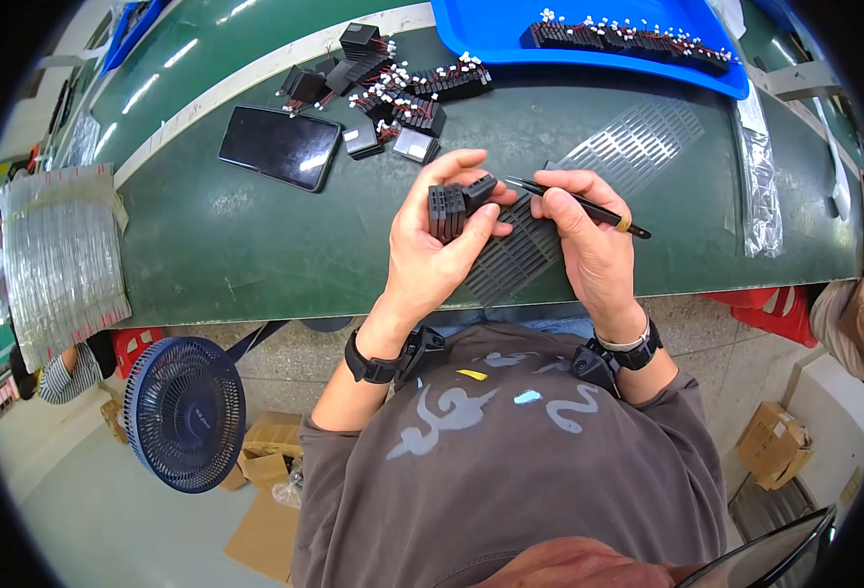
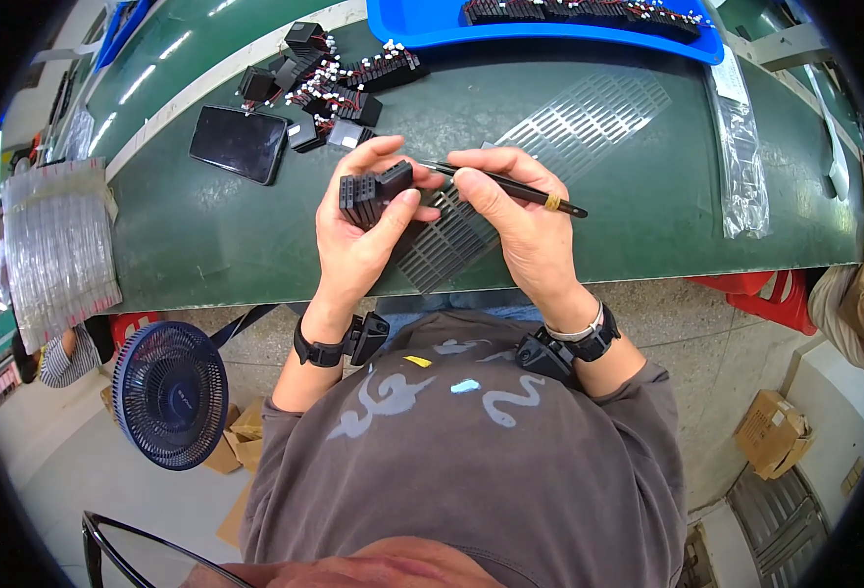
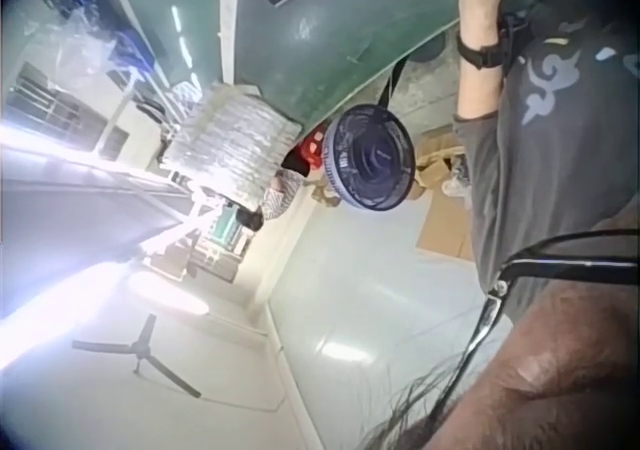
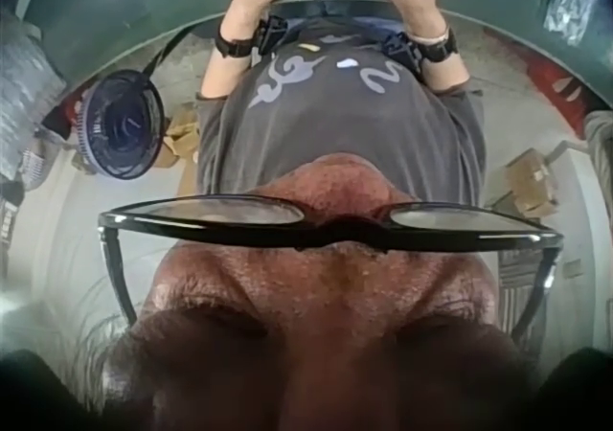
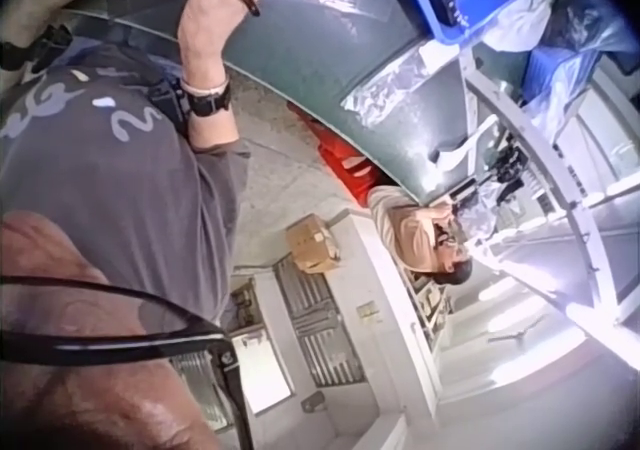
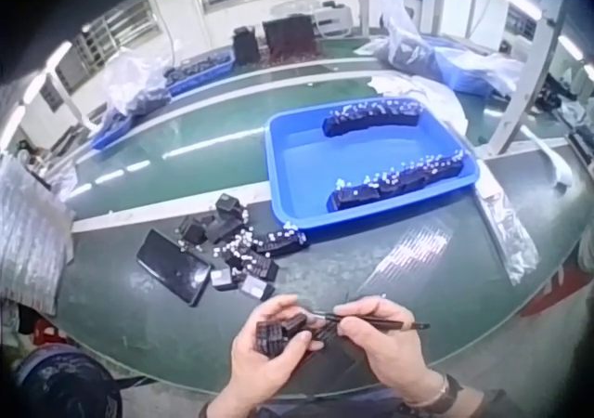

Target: The person picks up a battery and a plastic housing, using tweezers to press the battery into the housing. They repeat this process for several units before placing them into a blue tray.

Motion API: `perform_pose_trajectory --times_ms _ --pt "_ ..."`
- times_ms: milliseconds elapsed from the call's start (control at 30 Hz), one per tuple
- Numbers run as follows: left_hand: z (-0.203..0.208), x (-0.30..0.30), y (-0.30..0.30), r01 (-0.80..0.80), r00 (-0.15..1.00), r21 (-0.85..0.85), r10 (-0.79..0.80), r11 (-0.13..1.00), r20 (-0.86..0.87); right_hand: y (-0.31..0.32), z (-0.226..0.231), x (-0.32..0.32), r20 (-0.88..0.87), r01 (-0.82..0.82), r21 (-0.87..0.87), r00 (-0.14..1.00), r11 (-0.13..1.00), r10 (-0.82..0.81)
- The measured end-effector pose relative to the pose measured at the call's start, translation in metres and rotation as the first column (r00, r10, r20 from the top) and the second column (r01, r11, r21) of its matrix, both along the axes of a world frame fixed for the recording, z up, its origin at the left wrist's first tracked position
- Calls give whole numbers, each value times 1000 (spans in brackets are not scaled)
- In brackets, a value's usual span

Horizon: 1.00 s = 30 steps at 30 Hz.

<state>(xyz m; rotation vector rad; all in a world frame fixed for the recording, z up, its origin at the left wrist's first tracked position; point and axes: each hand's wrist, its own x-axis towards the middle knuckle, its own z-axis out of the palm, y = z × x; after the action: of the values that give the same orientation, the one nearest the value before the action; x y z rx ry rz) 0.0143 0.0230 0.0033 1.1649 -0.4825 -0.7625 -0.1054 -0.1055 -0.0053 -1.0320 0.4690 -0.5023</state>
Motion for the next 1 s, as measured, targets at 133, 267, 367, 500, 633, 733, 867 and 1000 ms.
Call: perform_pose_trajectory --times_ms 133,267,367,500,633,733,867,1000 --pt "-5 6 2 80 970 99 -100 992 222 0 -4 0 34 -5 69 999 998 3" --pt "-10 5 2 70 989 10 -71 997 128 0 0 1 18 -4 23 1000 1000 4" --pt "-8 6 3 145 987 68 -149 987 57 -2 0 1 34 -12 -13 999 1000 13" --pt "-6 4 2 134 990 39 -136 990 39 -5 8 3 24 -41 -118 999 992 44" --pt "-3 4 2 153 988 51 -154 987 23 -8 12 5 16 -87 -105 996 991 89" --pt "-7 4 3 157 986 77 -161 985 49 -7 13 5 1 -70 -68 998 995 70" --pt "-5 4 4 179 980 97 -186 979 70 -7 12 5 -10 -61 -66 998 996 61" --pt "-5 5 4 196 975 108 -205 975 80 -7 8 4 7 -50 -73 999 996 51"
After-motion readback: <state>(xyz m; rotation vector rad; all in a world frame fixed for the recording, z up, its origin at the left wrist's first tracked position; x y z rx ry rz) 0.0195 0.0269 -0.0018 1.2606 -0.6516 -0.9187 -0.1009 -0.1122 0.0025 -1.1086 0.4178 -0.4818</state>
